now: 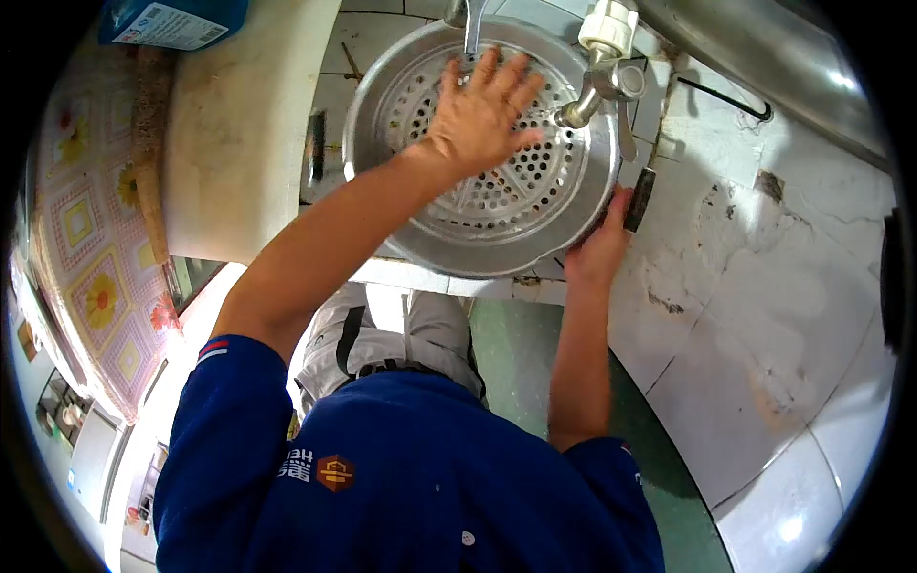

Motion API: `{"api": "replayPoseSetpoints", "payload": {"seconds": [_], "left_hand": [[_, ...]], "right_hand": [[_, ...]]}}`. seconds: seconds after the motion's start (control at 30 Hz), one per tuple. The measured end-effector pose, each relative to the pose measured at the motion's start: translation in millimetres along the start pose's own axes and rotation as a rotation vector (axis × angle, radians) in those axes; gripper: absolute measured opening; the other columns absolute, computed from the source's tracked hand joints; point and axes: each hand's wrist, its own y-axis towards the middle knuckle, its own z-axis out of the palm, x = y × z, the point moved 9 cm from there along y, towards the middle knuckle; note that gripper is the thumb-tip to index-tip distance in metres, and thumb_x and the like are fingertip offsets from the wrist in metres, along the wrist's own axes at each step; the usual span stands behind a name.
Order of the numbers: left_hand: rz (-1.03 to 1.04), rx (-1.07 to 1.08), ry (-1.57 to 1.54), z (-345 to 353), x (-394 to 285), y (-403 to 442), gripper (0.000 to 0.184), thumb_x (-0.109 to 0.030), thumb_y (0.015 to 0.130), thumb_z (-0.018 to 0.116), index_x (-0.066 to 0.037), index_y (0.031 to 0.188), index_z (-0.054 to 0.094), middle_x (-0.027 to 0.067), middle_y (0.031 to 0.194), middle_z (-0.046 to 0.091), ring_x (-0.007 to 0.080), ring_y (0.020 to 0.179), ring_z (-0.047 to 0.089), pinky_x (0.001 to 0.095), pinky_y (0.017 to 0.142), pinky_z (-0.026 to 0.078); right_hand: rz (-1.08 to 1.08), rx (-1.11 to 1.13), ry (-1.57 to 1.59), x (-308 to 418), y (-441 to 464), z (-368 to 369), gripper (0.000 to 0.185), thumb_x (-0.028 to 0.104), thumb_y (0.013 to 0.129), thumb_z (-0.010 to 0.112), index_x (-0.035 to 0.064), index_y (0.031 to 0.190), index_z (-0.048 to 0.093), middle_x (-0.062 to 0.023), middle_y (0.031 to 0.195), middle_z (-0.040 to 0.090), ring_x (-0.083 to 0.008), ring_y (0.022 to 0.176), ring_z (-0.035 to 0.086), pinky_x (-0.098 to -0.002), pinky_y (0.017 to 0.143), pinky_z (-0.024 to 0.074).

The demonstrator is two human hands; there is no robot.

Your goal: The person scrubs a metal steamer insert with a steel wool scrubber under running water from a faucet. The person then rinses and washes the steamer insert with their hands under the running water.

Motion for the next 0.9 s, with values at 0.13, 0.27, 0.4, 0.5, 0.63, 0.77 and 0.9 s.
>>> {"api": "replayPoseSetpoints", "payload": {"seconds": [0.13, 0.27, 0.4, 0.5, 0.63, 0.77, 0.9], "left_hand": [[-0.105, 0.002, 0.026, 3, 23, -8, 0.073, -0.051, 0.084, 0.059, -0.008, 0.14, 0.038, 0.0123, 0.148, 0.03, 0.0363, 0.135, 0.03, 0.06, 0.105, 0.025], [-0.1, 0.109, -0.02, 4, -8, -21, 0.078, -0.051, 0.08, 0.064, -0.008, 0.139, 0.038, 0.0151, 0.148, 0.028, 0.0393, 0.135, 0.028, 0.0579, 0.106, 0.025], [-0.013, 0.111, -0.13, 1, -48, -33, 0.078, -0.048, 0.077, 0.068, -0.007, 0.138, 0.04, 0.0159, 0.147, 0.029, 0.04, 0.134, 0.027, 0.0574, 0.108, 0.024], [0.124, 0.107, -0.239, -1, -71, -39, 0.078, -0.044, 0.072, 0.072, -0.008, 0.136, 0.044, 0.0149, 0.144, 0.033, 0.0382, 0.134, 0.027, 0.0572, 0.108, 0.024], [0.185, 0.093, -0.187, -6, -58, -33, 0.074, -0.042, 0.071, 0.073, -0.016, 0.135, 0.047, 0.0082, 0.143, 0.035, 0.0337, 0.134, 0.029, 0.0581, 0.108, 0.023], [0.159, 0.072, -0.047, -4, -24, -15, 0.074, -0.05, 0.076, 0.068, -0.03, 0.14, 0.039, 0.0032, 0.15, 0.027, 0.0339, 0.139, 0.021, 0.0631, 0.106, 0.022], [-0.04, 0.044, 0.065, -5, 20, -17, 0.082, -0.061, 0.079, 0.058, -0.028, 0.147, 0.024, 0.0057, 0.154, 0.018, 0.0376, 0.139, 0.02, 0.0643, 0.106, 0.021]], "right_hand": [[0.012, -0.104, 0.072, -7, -13, -4, 0.036, 0.032, 0.1, 0.043, 0.0028, 0.117, 0.054, -0.0068, 0.113, 0.06, -0.0186, 0.102, 0.058, -0.0344, 0.089, 0.0475], [0.052, -0.051, 0.063, -7, -22, 3, 0.051, 0.047, 0.1, 0.033, 0.0073, 0.128, 0.049, -0.0075, 0.126, 0.054, -0.0232, 0.117, 0.051, -0.0381, 0.1, 0.0396], [0.04, -0.025, 0.083, -9, -30, 7, 0.052, 0.048, 0.1, 0.031, 0.007, 0.126, 0.049, -0.0076, 0.124, 0.054, -0.024, 0.116, 0.051, -0.0393, 0.099, 0.0408], [0.0, -0.002, 0.084, -9, -30, 7, 0.052, 0.048, 0.1, 0.031, 0.0066, 0.124, 0.049, -0.0079, 0.123, 0.054, -0.0244, 0.115, 0.051, -0.0412, 0.097, 0.0416], [-0.002, 0.031, 0.163, -6, -30, 12, 0.049, 0.046, 0.101, 0.031, 0.0066, 0.123, 0.049, -0.0075, 0.122, 0.055, -0.0225, 0.113, 0.052, -0.0386, 0.097, 0.0414], [-0.009, -0.016, 0.172, 2, -29, 28, 0.049, 0.046, 0.1, 0.033, 0.0063, 0.122, 0.051, -0.0085, 0.123, 0.055, -0.0242, 0.115, 0.051, -0.0407, 0.098, 0.0412], [0.021, -0.061, 0.16, 1, -26, 34, 0.049, 0.046, 0.1, 0.031, 0.0058, 0.122, 0.051, -0.0099, 0.12, 0.057, -0.0243, 0.112, 0.054, -0.0404, 0.098, 0.0418]]}}
